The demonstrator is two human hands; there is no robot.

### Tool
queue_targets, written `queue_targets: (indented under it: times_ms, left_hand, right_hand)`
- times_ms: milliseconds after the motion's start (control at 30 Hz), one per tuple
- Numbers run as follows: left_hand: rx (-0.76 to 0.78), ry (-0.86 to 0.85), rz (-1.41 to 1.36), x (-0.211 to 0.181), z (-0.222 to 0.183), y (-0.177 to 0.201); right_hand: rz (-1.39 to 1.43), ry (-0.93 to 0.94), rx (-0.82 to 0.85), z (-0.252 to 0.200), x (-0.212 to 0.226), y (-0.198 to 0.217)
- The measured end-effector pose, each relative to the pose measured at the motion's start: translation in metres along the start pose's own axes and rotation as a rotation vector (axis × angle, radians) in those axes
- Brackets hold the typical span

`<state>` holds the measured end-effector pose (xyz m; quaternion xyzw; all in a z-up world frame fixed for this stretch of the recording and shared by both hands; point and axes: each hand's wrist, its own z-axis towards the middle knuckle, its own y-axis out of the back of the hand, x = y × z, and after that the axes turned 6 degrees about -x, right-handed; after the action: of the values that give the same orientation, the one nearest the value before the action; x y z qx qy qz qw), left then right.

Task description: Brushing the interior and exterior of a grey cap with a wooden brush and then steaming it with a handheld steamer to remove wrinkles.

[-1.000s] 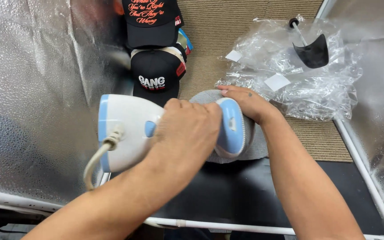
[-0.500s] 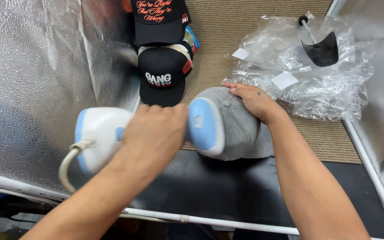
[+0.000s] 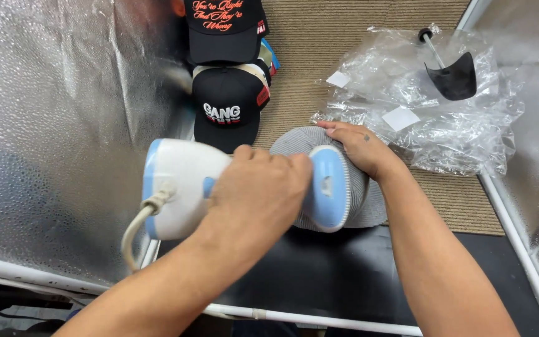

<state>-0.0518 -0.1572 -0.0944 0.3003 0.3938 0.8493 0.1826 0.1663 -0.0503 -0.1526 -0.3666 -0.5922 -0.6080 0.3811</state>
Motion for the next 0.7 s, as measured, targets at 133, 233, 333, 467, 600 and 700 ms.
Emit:
queue_targets:
  times_ms: [133, 233, 333, 467, 600, 700]
  left_hand:
    - [-0.029, -0.016, -0.058, -0.012, 0.020, -0.004]
    - [0.063, -0.060, -0.068, -0.005, 0.023, 0.001]
    - [0.157, -0.043, -0.068, 0.004, 0.017, 0.010]
    - [0.269, -0.064, 0.003, 0.008, 0.018, 0.020]
    - [0.100, 0.079, 0.161, -0.026, 0.020, -0.004]
    - [0.119, 0.066, 0.132, -0.040, 0.034, -0.009]
  right_hand:
    - [0.030, -0.008, 0.000, -0.022, 0.019, -0.003]
    - [0.036, -0.003, 0.007, -0.018, 0.016, -0.002]
    - [-0.066, 0.009, 0.011, -0.011, 0.015, -0.001]
    - [-0.053, -0.010, 0.005, -0.014, 0.015, -0.001]
    - [0.110, -0.141, 0.053, 0.004, 0.003, -0.001]
    - [0.070, -0.190, 0.110, -0.002, 0.016, 0.004]
